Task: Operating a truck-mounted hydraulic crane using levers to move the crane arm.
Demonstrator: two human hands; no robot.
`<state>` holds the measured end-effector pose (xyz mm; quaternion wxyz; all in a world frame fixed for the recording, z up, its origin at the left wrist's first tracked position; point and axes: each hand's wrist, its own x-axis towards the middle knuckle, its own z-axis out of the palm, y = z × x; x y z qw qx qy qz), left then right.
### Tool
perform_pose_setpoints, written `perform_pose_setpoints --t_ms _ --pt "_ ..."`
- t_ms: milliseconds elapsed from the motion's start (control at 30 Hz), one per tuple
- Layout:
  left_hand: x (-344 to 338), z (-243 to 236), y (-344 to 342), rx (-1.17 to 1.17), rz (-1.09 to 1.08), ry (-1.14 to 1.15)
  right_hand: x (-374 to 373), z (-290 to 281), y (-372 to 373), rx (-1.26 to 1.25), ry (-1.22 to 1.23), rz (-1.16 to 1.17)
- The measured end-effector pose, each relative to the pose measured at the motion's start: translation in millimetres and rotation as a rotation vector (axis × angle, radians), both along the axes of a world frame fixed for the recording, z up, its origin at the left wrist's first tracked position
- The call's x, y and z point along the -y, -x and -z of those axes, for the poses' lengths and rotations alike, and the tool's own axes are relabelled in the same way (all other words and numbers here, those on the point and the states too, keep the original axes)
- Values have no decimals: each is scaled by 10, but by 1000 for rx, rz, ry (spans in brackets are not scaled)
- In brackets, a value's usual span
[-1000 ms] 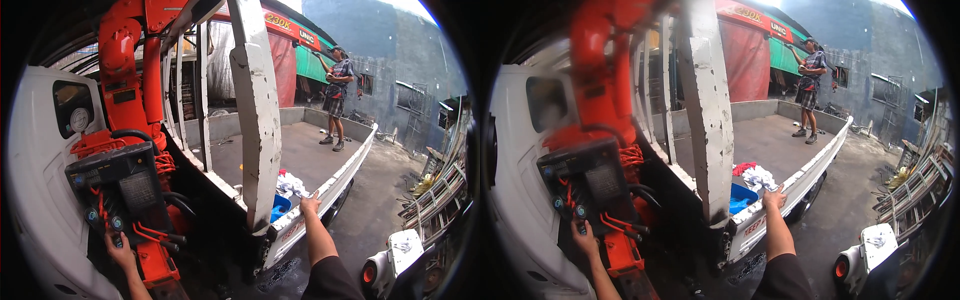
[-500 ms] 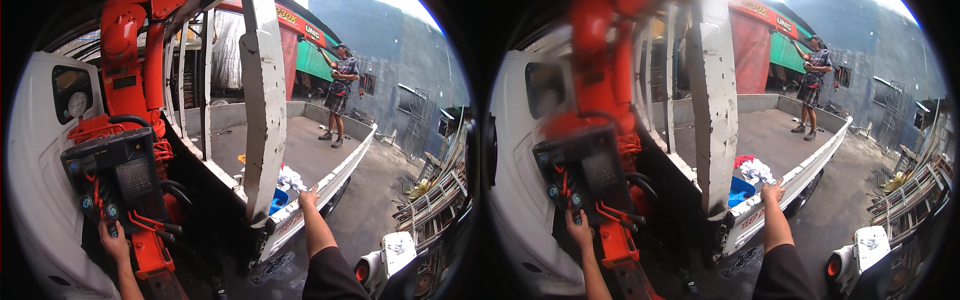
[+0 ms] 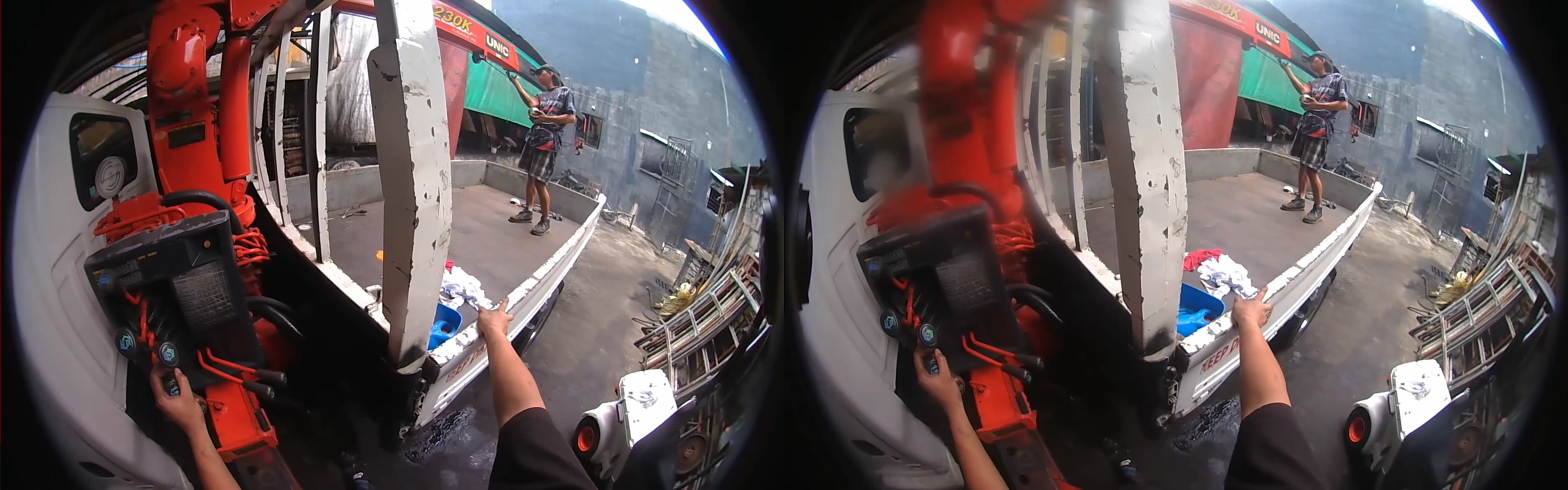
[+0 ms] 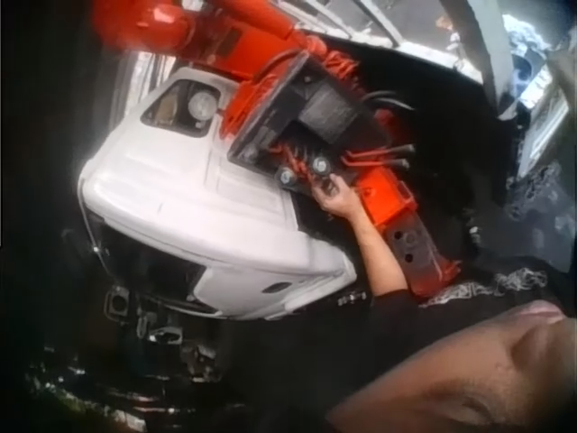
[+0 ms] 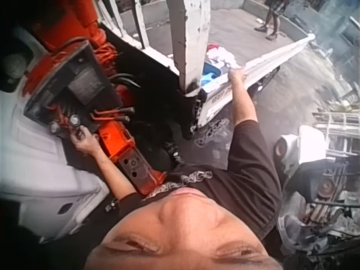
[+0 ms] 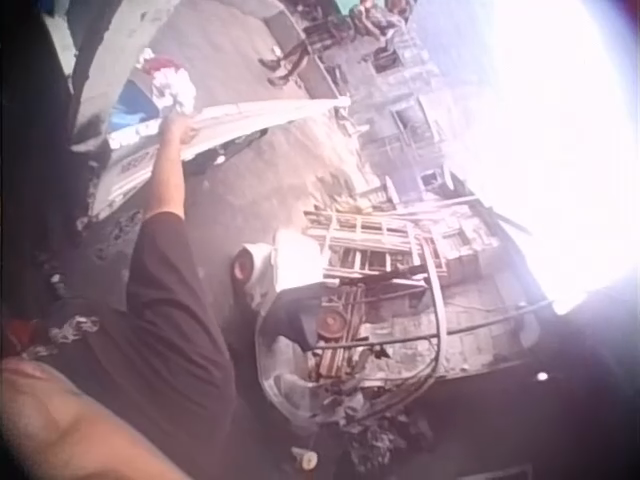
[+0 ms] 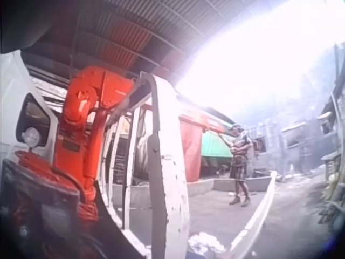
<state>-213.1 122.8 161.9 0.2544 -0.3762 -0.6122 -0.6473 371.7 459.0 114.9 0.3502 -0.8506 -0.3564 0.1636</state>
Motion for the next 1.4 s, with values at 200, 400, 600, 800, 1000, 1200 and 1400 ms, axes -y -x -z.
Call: perform_pose_setpoints --t_ms 200,400,600,800,1000,1200,1400 --pt "26 -25 12 56 46 27 31 -33 17 0 4 5" --pt "118 -71 -7 -35 22 102 119 -134 82 -18 27 -35" --pt "33 -44 -60 45 24 52 84 -97 4 8 32 -21" --pt "119 -35 4 17 28 71 151 -127 71 2 21 -41" --pt "67 -8 -9 17 24 77 126 -112 35 12 14 -12" --pt "53 4 21 38 8 70 118 -107 61 8 22 -27" --pt "78 -12 1 -18 17 53 112 -95 56 9 -6 -35"
